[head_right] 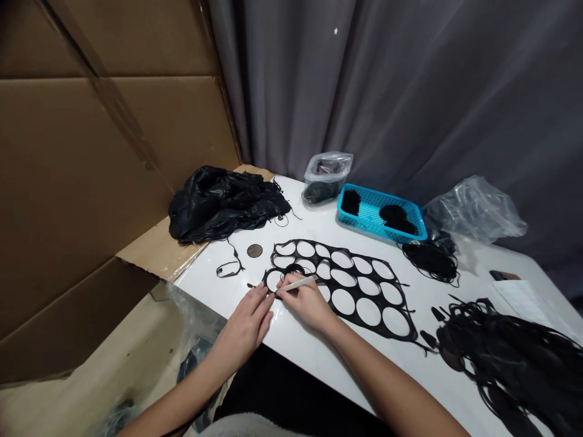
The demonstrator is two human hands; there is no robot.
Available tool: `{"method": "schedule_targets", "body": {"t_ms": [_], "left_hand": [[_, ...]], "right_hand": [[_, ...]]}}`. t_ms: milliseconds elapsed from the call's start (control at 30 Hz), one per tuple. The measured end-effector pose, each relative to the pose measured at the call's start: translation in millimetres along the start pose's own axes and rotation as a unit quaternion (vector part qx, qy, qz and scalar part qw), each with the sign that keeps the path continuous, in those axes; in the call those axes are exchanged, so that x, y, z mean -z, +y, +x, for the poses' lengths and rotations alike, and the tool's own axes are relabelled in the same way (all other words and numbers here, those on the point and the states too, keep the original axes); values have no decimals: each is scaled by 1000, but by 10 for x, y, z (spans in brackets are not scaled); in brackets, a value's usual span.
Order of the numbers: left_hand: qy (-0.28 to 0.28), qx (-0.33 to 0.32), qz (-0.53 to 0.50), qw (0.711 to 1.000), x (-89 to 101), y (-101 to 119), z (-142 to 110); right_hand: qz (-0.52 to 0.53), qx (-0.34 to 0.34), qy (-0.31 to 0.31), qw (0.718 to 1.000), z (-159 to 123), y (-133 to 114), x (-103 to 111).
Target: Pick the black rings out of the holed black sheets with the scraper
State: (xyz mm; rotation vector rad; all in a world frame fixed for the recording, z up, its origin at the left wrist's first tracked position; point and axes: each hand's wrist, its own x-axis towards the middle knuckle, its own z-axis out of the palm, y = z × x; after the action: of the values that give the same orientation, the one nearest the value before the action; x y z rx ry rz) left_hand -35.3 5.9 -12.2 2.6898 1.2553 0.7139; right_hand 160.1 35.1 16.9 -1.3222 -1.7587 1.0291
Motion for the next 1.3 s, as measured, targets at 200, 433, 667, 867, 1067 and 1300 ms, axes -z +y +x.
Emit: {"method": "schedule_targets", "body": {"t_ms": [200,433,667,867,1067,1300], "left_hand": [[0,-11,6,1000,-6,-5,7],[15,-29,30,999,-7,-18,30],[15,-41,22,999,34,-32,37],[-33,-2,-59,998,214,-106,134],[-74,41,-304,949,397,113,711],[-165,24,-482,860,341,604,1415]], "right_hand": [[-50,48,-1,998,3,20,-9],[-180,169,-32,969,-52,42,-110],[-223,75,220,947,236,104,463],[-36,-140,377,915,-26,206,1244],[351,-211,131,903,-526,-101,985],[484,-174,101,852,-718,-303,1068]]}}
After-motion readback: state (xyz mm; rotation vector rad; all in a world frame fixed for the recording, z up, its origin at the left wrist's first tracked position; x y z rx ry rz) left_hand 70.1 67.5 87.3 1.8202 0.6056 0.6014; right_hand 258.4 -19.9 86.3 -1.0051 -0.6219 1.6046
